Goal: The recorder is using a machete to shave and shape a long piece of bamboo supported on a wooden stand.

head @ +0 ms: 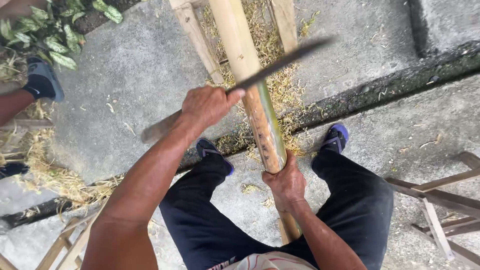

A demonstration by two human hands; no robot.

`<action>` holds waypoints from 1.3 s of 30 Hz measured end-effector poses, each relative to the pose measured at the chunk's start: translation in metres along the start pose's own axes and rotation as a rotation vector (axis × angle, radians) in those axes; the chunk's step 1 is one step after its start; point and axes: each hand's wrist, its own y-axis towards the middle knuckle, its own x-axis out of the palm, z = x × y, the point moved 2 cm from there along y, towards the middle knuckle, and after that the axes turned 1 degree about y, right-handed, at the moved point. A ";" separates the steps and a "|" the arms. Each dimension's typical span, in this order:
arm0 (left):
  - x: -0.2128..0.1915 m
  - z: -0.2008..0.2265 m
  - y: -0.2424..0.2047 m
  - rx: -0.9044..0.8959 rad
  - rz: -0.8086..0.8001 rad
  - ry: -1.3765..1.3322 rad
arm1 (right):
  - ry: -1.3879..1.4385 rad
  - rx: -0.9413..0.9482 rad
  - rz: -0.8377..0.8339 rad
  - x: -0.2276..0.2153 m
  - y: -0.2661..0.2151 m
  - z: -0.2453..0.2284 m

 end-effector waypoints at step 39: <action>0.011 -0.001 0.011 0.021 -0.039 -0.026 | -0.005 0.002 -0.035 0.000 0.004 -0.001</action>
